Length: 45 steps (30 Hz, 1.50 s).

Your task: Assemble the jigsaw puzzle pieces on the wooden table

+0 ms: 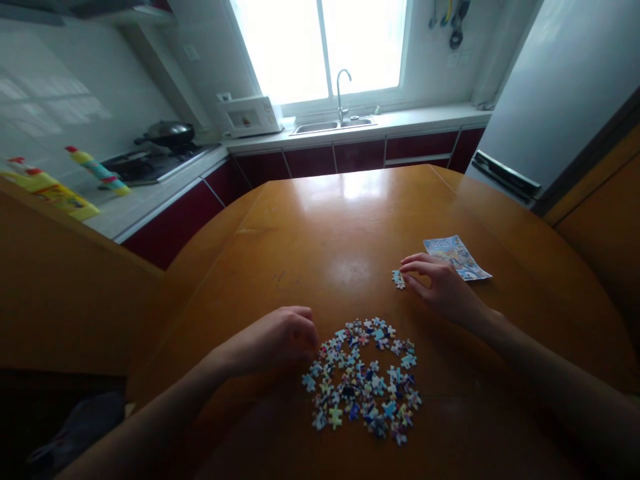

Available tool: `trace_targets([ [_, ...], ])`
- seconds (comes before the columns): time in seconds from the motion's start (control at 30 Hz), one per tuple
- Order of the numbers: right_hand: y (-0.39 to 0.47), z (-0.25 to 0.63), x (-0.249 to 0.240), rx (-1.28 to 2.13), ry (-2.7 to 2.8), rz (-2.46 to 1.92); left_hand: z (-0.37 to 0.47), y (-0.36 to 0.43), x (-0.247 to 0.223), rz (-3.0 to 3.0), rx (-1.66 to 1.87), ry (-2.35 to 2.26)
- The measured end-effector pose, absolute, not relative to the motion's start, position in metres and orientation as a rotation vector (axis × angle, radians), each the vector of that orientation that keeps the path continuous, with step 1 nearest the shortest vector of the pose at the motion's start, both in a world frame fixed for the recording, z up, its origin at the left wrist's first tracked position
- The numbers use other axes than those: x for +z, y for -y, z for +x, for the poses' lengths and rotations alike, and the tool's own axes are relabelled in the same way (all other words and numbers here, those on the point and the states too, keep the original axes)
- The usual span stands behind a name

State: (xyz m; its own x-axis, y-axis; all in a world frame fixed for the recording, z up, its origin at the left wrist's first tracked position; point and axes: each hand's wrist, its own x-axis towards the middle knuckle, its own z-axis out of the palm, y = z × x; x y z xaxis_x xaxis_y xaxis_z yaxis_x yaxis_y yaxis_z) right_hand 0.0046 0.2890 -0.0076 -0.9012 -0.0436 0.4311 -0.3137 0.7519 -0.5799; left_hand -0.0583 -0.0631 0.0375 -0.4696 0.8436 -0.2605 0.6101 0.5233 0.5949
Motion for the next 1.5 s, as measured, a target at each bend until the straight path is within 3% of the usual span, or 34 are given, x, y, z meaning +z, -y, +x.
trace_targets([
  [0.33,-0.286,0.002,-0.015,1.005,2.602,0.266,-0.053,0.080,0.033,1.252,0.718,-2.056],
  [0.9,-0.291,0.000,-0.015,1.048,2.577,0.273,-0.053,0.074,0.026,1.532,0.535,-2.116],
  [1.07,-0.293,-0.002,-0.012,1.033,2.558,0.246,-0.075,0.071,0.032,1.478,0.649,-2.062],
  [1.27,-0.302,-0.010,-0.015,1.002,2.573,0.095,-0.133,0.015,0.039,1.641,0.774,-2.024],
  [1.5,-0.303,-0.013,-0.018,0.993,2.611,-0.010,-0.175,-0.090,0.013,1.755,0.864,-1.934],
])
